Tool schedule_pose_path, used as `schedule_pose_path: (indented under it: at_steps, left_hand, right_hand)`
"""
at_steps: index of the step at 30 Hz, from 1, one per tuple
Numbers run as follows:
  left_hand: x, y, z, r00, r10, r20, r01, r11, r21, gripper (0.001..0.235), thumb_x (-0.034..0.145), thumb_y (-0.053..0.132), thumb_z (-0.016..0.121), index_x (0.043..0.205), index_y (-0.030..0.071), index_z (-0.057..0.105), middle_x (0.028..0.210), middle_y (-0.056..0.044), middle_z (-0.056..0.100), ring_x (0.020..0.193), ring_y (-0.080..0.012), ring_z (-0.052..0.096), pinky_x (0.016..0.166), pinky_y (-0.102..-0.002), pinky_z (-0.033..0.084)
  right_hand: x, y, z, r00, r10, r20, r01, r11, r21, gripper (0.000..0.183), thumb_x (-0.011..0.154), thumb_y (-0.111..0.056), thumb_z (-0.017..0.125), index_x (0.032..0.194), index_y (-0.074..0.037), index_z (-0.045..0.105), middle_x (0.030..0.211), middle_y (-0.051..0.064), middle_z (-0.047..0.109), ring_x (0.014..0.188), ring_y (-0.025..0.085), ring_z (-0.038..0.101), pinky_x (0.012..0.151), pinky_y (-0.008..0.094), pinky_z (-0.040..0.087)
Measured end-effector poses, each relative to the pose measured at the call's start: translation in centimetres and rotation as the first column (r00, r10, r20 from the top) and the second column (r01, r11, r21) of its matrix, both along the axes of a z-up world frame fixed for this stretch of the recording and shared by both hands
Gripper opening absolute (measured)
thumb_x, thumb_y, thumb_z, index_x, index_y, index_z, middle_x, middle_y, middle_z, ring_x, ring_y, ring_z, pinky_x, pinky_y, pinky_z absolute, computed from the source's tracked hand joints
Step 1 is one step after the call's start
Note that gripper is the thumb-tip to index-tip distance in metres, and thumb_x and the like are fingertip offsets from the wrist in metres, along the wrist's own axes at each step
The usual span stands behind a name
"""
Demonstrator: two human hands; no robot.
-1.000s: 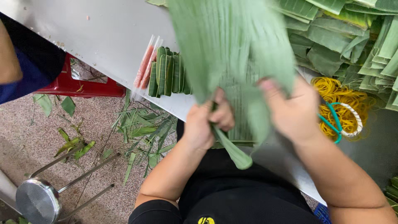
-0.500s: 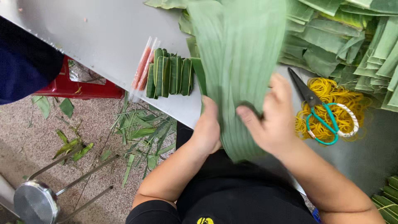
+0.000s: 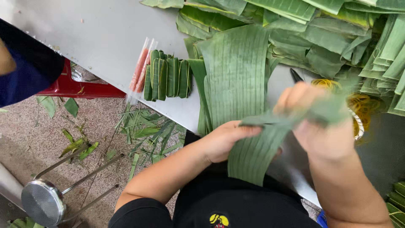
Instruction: The person wraps individual pink sausages in green banana leaves on a metal table. They fold the leaves around each sausage, secure them with yellow rubber bands, and place the finished bundles in a row.
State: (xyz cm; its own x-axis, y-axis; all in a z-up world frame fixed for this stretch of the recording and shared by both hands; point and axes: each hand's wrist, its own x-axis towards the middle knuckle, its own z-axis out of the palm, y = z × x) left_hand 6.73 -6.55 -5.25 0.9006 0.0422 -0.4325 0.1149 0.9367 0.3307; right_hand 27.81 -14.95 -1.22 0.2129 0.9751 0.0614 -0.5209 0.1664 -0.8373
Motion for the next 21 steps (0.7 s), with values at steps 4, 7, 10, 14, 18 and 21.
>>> schedule_pose_path:
  at_steps: [4,7,10,14,18,21]
  left_hand:
    - [-0.8,-2.5,0.3,0.942,0.331,-0.054,-0.331,0.889,-0.317,0.044,0.108,0.036,0.050,0.131,0.000,0.062,0.122,-0.014,0.071,0.112,-0.0243,0.069,0.101,-0.041,0.054]
    - [-2.3,-2.5,0.6,0.895,0.331,-0.300,-0.408,0.879,-0.248,0.075,0.091,0.066,0.046,0.123,0.001,0.065,0.117,-0.014,0.073,0.106,-0.0237,0.071,0.095,-0.037,0.057]
    - [-2.6,-2.5,0.5,0.957,0.247,-0.153,-0.241,0.969,0.056,0.028,0.110,0.020,0.063,0.127,-0.002,0.065,0.119,-0.012,0.068,0.106,-0.0195,0.064,0.093,-0.036,0.052]
    - [-2.8,-1.9,0.5,0.941,0.215,-0.261,-0.083,0.895,0.438,0.033,0.106,0.025,0.060,0.122,-0.003,0.067,0.113,-0.010,0.073,0.102,-0.0192,0.068,0.092,-0.035,0.056]
    - [-3.8,-0.7,2.5,0.978,-0.021,-0.206,0.194,0.451,0.872,0.028,0.100,0.018,0.061,0.124,0.004,0.067,0.103,-0.010,0.075,0.095,-0.0186,0.072,0.088,-0.033,0.057]
    - [-3.8,0.3,4.4,0.975,-0.090,-0.205,0.224,0.353,0.908,0.026,0.096,0.019,0.069,0.118,0.007,0.069,0.094,-0.012,0.075,0.084,-0.0210,0.075,0.080,-0.033,0.059]
  right_hand:
    - [-1.3,0.0,1.8,0.714,0.168,0.679,-0.405,0.891,0.206,0.021,0.080,-0.021,0.082,0.097,-0.014,0.071,0.114,0.004,0.073,0.112,0.026,0.071,0.102,0.044,0.054]
    - [-3.6,0.0,2.7,0.423,0.055,0.904,-0.498,0.848,0.181,0.034,0.065,-0.022,0.084,0.095,-0.013,0.069,0.112,0.004,0.074,0.110,0.028,0.071,0.103,0.050,0.050]
    - [-6.0,-0.1,2.8,0.356,0.007,0.934,-0.514,0.836,0.190,0.046,0.068,-0.042,0.089,0.094,-0.010,0.069,0.106,0.005,0.073,0.103,0.029,0.070,0.095,0.048,0.051]
    - [-5.6,0.5,2.2,0.614,0.074,0.786,-0.533,0.773,0.344,0.052,0.074,-0.050,0.090,0.097,-0.009,0.068,0.111,0.006,0.071,0.106,0.027,0.070,0.093,0.043,0.052]
    - [-4.0,0.5,2.1,0.063,-0.280,0.958,-0.120,0.951,0.286,0.037,0.073,-0.033,0.087,0.091,-0.005,0.071,0.086,0.009,0.067,0.079,0.032,0.065,0.069,0.041,0.051]
    - [-3.5,0.6,1.8,0.035,-0.155,0.987,-0.156,0.975,0.158,0.035,0.073,-0.039,0.090,0.081,-0.010,0.072,0.062,0.004,0.058,0.052,0.027,0.055,0.048,0.040,0.041]
